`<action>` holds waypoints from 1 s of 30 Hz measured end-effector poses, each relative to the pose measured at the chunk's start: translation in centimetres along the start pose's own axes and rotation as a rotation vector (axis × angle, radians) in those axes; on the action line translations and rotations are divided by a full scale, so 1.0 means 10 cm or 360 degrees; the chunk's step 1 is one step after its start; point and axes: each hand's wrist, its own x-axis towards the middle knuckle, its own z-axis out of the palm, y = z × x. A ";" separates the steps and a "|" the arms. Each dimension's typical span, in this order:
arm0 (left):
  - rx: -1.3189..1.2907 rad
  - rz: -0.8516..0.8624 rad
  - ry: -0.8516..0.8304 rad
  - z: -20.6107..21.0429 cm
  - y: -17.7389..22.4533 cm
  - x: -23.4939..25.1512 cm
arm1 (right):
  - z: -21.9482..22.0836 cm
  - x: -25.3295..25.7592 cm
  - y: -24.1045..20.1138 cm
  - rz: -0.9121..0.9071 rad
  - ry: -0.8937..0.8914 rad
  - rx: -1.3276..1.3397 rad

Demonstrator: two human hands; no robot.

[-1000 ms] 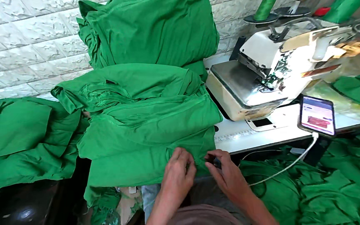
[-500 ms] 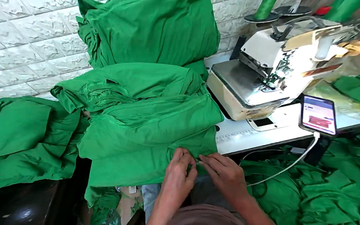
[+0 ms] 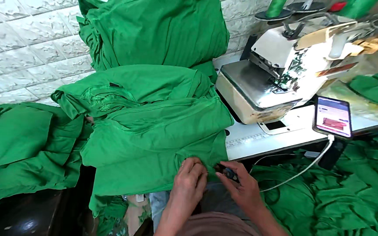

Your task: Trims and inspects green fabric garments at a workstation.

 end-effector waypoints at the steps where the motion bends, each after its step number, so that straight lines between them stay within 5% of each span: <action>1: -0.0025 -0.0013 -0.0029 -0.01 0.00 0.00 | 0.00 -0.02 0.02 -0.0063 0.0013 -0.0038; 7: -0.0138 -0.0130 -0.0127 -0.06 0.03 0.01 | 0.01 -0.08 0.13 -0.0295 -0.0029 -0.0228; 19: -0.0153 -0.0146 -0.0130 -0.04 0.03 0.01 | 0.12 -0.05 0.11 -0.0306 0.0096 -0.0226; 26: 0.0167 0.0222 0.0051 -0.03 -0.04 -0.21 | 0.14 -0.13 0.26 -0.0309 0.0164 -0.0361; 30: 0.0290 0.0251 -0.0102 -0.13 -0.12 -0.45 | 0.25 -0.23 0.41 -0.0377 0.0305 -0.0531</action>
